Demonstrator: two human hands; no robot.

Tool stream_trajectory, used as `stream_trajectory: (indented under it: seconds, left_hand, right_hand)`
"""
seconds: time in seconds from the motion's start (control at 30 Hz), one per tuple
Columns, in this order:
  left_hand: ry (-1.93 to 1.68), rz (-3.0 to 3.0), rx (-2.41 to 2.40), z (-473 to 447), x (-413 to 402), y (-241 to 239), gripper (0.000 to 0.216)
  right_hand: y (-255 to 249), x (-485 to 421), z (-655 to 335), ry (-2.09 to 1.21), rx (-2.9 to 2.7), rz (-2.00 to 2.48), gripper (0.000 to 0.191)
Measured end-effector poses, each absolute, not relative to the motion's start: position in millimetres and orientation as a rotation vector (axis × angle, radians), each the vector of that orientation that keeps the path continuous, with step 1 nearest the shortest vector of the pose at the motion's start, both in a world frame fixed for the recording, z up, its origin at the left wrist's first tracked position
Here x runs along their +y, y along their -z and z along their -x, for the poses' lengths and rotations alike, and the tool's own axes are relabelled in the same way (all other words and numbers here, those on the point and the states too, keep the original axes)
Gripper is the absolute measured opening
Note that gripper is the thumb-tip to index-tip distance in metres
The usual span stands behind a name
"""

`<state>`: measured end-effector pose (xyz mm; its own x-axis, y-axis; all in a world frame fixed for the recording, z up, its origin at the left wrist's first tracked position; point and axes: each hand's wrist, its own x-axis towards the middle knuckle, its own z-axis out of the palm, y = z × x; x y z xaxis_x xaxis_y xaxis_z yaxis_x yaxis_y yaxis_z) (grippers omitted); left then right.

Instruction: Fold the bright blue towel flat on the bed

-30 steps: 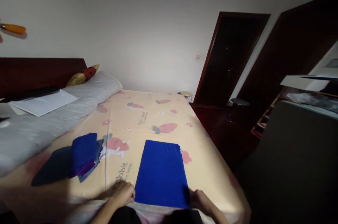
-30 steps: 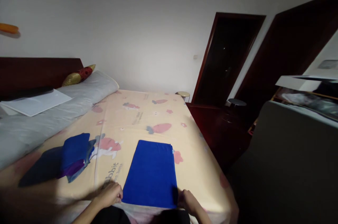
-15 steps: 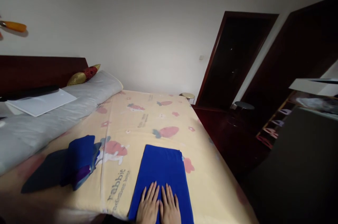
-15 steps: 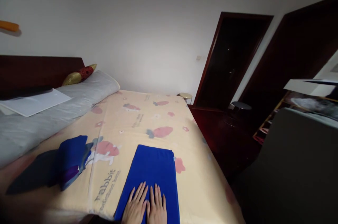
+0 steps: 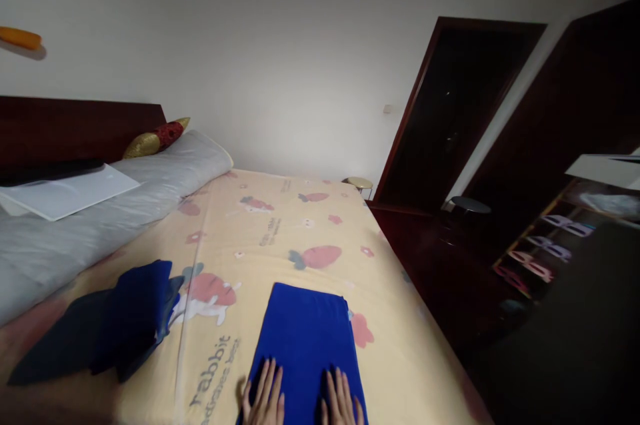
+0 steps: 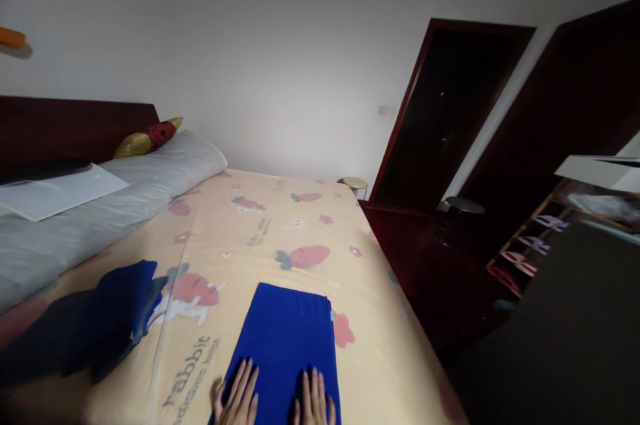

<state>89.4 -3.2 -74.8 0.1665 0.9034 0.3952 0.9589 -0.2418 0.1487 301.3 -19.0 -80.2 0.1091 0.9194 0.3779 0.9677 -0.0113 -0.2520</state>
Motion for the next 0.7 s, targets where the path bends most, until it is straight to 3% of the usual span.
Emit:
stream_trajectory:
  seconds: [0.2,0.37,0.53,0.7]
  left_hand:
    - [0.665,2.527,-1.567,-125,76,13,0.065]
    - [0.579,2.541,-1.633,-117,149,11,0.059]
    - [0.439,2.491,-1.816,-93,178,20,0.054]
    - [0.407,2.433,-1.854,-92,177,13,0.056]
  right_hand:
    - [64,49,-258,-0.172,-2.202,1.673,0.059]
    - [36,110,-270,-0.229,-2.294,1.552,0.056]
    - [22,158,-347,-0.268,-2.084,1.969,0.055]
    - [31,164,-380,-0.267,-2.044,2.009,0.062]
